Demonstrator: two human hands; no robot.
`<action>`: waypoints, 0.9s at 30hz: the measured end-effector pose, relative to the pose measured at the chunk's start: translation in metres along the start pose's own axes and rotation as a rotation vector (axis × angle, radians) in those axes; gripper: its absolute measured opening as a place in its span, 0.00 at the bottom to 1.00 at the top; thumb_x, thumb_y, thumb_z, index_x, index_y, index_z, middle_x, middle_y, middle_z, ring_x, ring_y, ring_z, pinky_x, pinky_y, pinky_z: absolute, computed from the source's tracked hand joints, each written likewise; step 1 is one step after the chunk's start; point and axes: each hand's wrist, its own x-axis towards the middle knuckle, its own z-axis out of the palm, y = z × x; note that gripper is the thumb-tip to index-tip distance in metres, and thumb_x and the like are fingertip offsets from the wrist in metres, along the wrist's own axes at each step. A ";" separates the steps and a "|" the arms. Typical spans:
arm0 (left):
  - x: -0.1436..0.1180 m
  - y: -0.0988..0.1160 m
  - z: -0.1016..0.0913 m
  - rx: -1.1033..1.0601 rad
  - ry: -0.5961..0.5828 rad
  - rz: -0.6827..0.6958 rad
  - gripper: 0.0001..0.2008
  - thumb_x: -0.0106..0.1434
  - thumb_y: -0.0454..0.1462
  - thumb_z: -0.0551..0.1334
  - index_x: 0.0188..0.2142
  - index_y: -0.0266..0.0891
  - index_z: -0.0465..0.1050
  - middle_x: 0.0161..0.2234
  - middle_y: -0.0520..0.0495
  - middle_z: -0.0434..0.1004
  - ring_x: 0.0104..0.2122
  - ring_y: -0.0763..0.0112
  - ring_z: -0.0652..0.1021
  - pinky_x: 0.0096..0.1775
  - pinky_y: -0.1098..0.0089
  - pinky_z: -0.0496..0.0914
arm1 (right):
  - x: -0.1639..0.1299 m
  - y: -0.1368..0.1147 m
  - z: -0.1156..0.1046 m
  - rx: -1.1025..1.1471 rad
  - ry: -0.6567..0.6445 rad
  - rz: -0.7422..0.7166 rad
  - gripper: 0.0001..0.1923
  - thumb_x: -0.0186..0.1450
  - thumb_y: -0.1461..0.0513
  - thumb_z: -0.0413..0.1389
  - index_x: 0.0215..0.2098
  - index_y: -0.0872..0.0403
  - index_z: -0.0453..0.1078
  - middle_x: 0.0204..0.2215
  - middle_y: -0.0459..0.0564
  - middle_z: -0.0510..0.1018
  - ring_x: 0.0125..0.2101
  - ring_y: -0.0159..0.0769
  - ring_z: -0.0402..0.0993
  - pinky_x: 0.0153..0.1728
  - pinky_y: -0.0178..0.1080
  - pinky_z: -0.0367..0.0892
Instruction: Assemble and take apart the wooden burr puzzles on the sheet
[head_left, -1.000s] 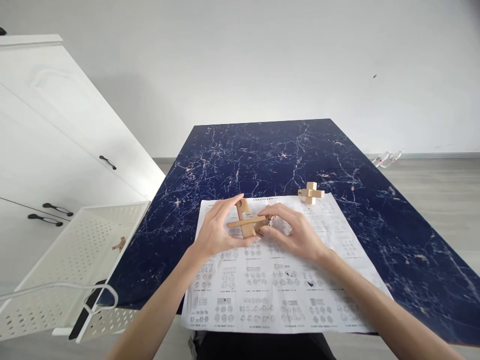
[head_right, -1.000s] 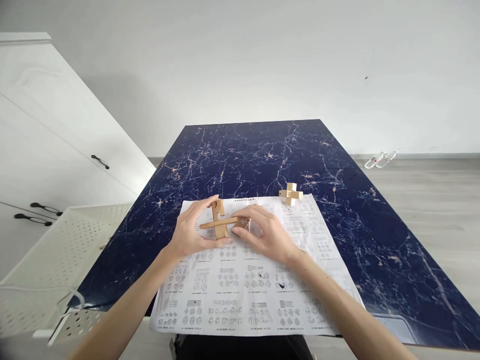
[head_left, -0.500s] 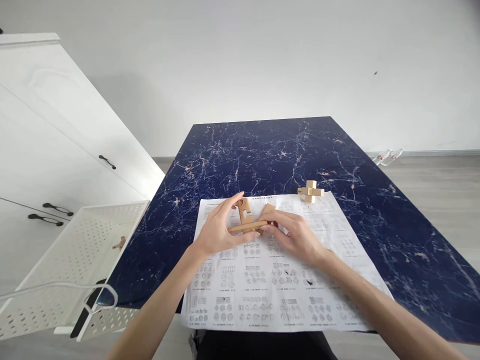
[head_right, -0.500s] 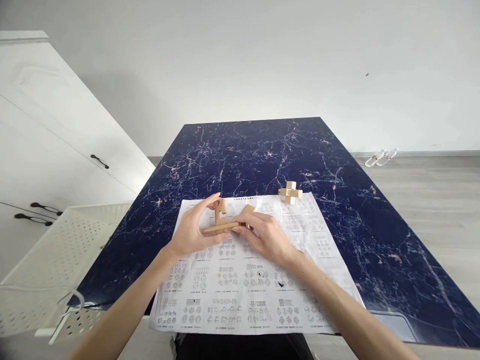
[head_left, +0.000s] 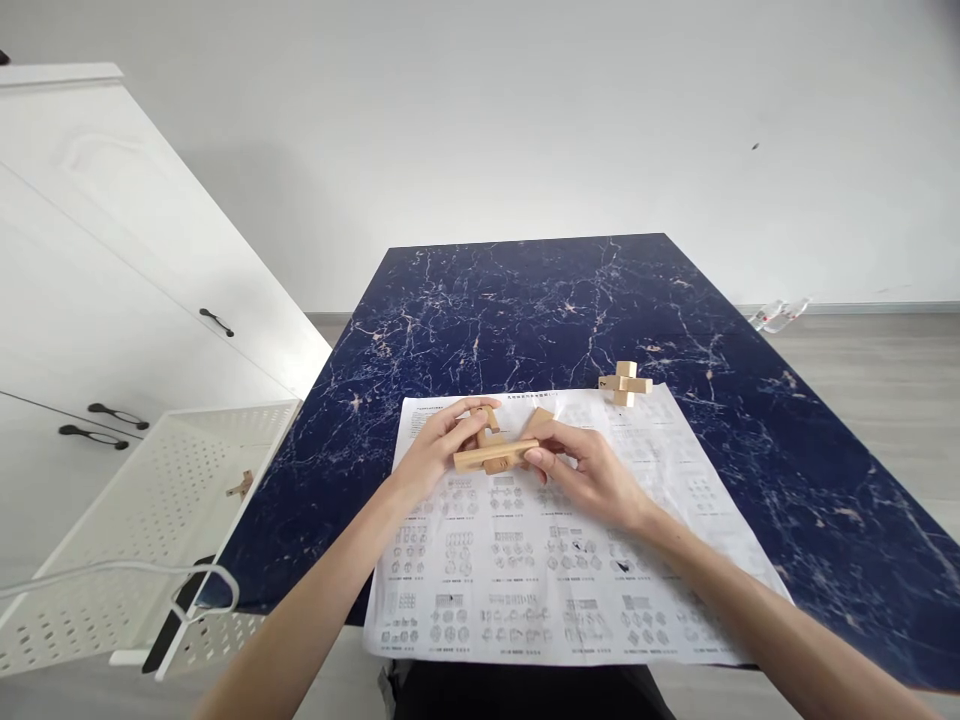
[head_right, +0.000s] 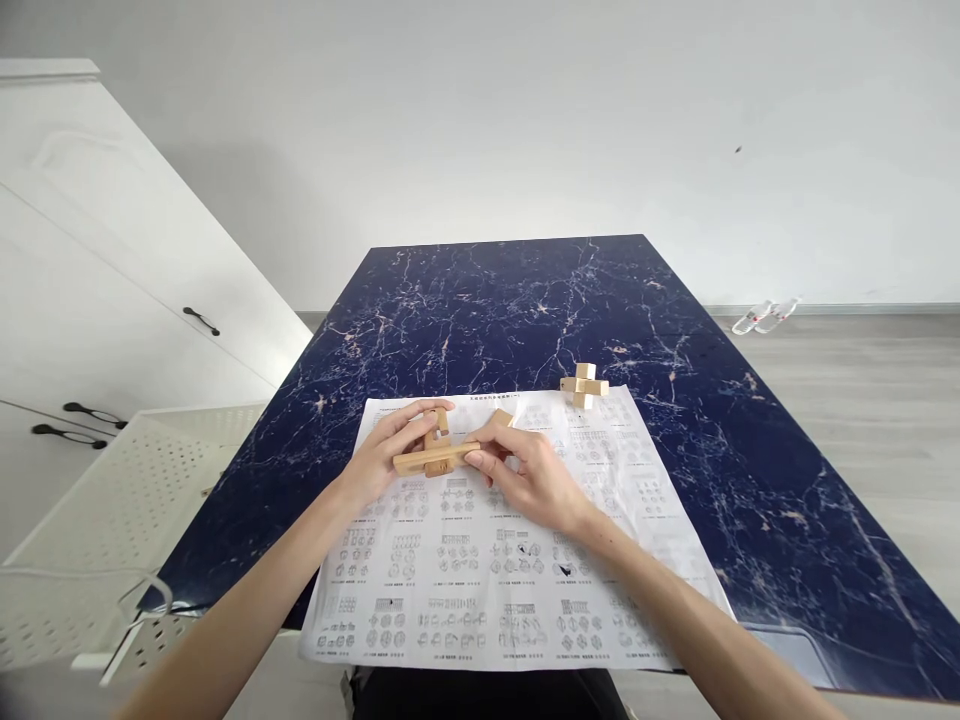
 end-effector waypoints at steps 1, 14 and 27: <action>0.000 0.000 0.001 -0.018 -0.002 0.000 0.20 0.67 0.52 0.68 0.50 0.42 0.80 0.27 0.55 0.66 0.25 0.74 0.67 0.28 0.71 0.61 | 0.000 0.001 0.000 0.004 -0.003 -0.002 0.11 0.78 0.54 0.55 0.42 0.50 0.75 0.25 0.43 0.76 0.26 0.35 0.73 0.32 0.41 0.67; -0.001 0.001 0.004 -0.123 0.032 -0.021 0.20 0.65 0.50 0.70 0.48 0.38 0.80 0.28 0.54 0.68 0.24 0.76 0.67 0.28 0.73 0.62 | -0.002 0.004 0.000 0.000 -0.009 -0.023 0.12 0.78 0.53 0.56 0.45 0.50 0.77 0.27 0.45 0.78 0.27 0.36 0.72 0.29 0.40 0.66; -0.001 -0.002 0.010 -0.159 0.053 -0.063 0.20 0.64 0.49 0.70 0.48 0.38 0.80 0.29 0.55 0.67 0.24 0.78 0.64 0.28 0.73 0.63 | -0.005 0.007 -0.004 0.135 -0.126 0.012 0.11 0.79 0.53 0.56 0.45 0.50 0.77 0.26 0.43 0.74 0.24 0.34 0.66 0.27 0.38 0.63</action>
